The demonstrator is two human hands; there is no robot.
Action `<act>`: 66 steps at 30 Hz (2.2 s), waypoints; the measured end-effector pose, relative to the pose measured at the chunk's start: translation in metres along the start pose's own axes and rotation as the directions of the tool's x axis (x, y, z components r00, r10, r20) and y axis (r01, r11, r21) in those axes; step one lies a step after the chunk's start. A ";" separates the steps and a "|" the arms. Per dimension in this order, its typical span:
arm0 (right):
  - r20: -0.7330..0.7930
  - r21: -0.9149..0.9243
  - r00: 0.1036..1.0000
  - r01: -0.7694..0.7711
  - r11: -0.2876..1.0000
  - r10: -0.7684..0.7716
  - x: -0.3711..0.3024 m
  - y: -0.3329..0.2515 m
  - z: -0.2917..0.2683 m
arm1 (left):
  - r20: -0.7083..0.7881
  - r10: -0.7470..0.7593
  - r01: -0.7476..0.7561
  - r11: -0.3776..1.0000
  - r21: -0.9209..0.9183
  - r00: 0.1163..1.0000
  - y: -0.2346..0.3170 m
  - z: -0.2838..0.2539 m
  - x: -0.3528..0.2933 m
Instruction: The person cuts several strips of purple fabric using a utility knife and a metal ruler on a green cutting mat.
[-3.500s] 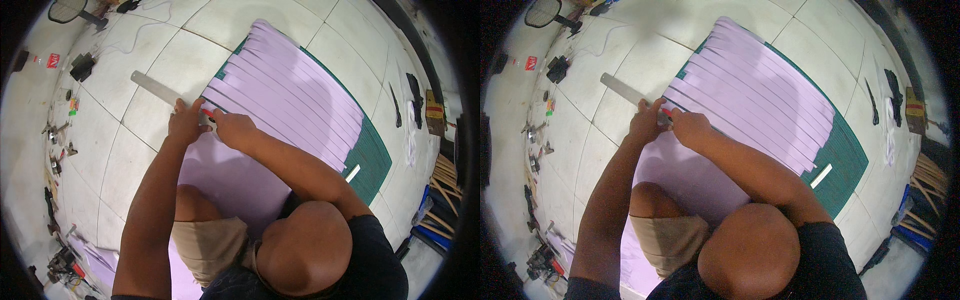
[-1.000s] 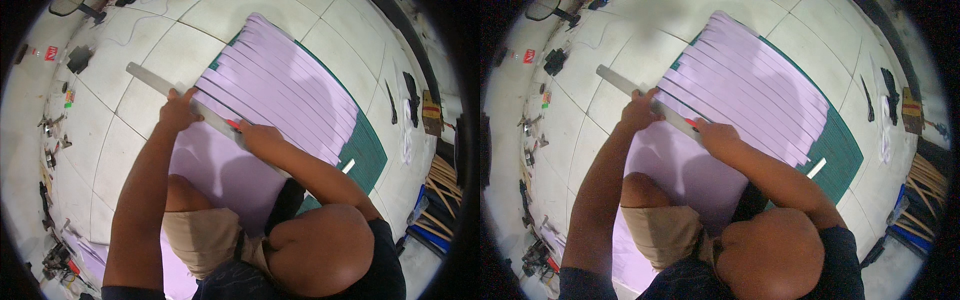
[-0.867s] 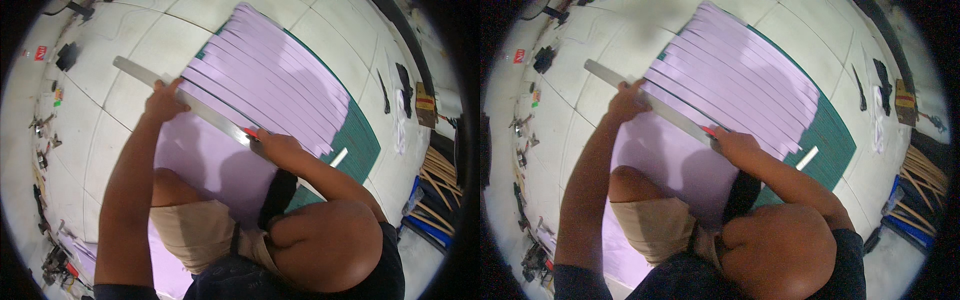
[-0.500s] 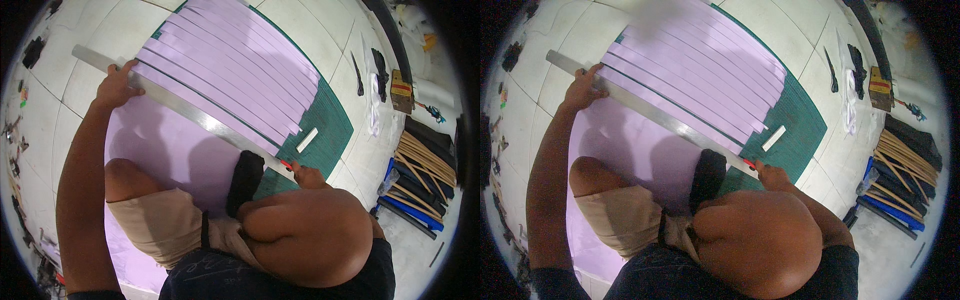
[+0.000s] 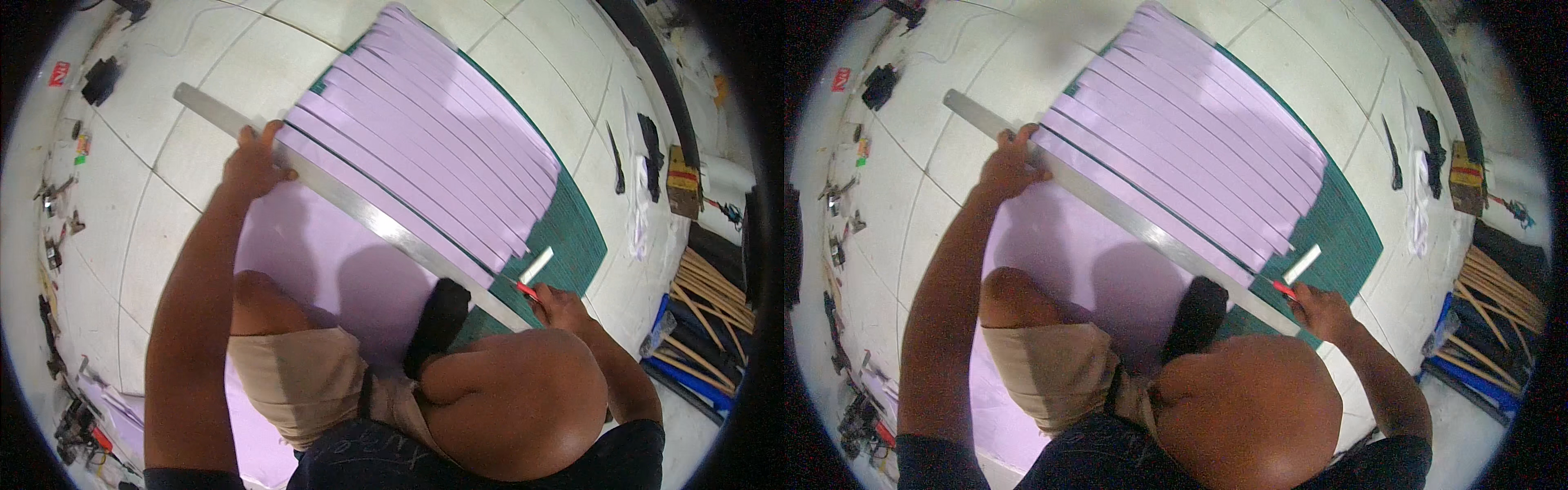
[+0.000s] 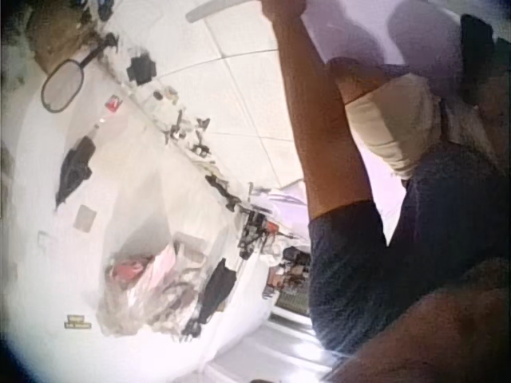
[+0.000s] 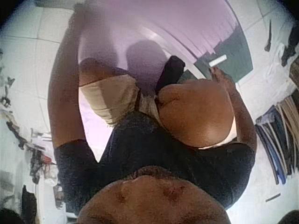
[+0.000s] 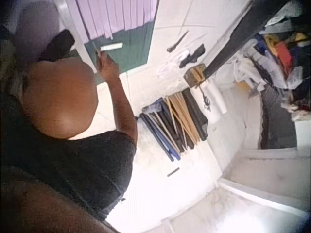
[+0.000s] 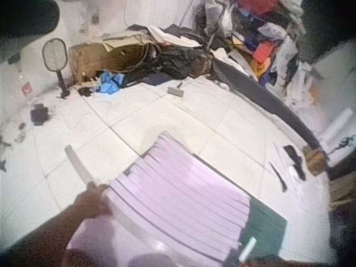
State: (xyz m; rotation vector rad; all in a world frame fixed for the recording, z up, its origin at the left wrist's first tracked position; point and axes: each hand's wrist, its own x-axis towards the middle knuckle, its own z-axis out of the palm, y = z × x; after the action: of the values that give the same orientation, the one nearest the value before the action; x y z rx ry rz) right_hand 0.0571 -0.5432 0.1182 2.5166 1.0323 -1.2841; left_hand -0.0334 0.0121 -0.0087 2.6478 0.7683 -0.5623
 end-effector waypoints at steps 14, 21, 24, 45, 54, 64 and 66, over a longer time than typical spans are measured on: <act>-0.382 0.228 0.891 0.348 0.910 -0.245 0.275 -0.278 -0.068 | -0.010 -0.046 0.045 0.995 -0.084 0.999 0.004 -0.007 -0.005; -0.394 0.171 0.887 0.328 0.929 -0.241 0.290 -0.291 -0.066 | 0.003 -0.051 0.051 0.996 -0.068 0.999 0.005 -0.011 -0.007; -0.438 0.117 0.862 0.338 0.934 -0.257 0.291 -0.289 -0.066 | -0.030 -0.023 0.022 0.999 -0.045 0.999 0.009 -0.014 -0.009; 0.096 0.008 0.994 -0.045 0.999 0.044 0.122 -0.118 0.003 | -0.007 0.013 -0.013 0.997 0.082 1.000 0.005 -0.004 0.000; 0.247 -0.094 0.936 -0.233 0.968 0.249 0.003 0.000 0.071 | -0.004 0.051 -0.051 0.998 0.028 0.999 0.001 -0.006 0.003; -0.103 0.158 0.984 -0.128 0.979 0.146 0.046 -0.062 -0.040 | -0.019 -0.032 0.033 0.998 0.058 0.999 0.011 -0.005 -0.001; -0.150 0.159 0.988 -0.005 0.987 0.029 0.094 -0.102 -0.056 | -0.006 -0.002 0.002 1.000 0.001 1.000 0.012 -0.015 -0.002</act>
State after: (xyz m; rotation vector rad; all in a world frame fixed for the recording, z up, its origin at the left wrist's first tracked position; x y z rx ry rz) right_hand 0.0678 -0.3950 0.1005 2.7735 0.9705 -1.2319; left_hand -0.0238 0.0073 0.0073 2.6511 0.7720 -0.5556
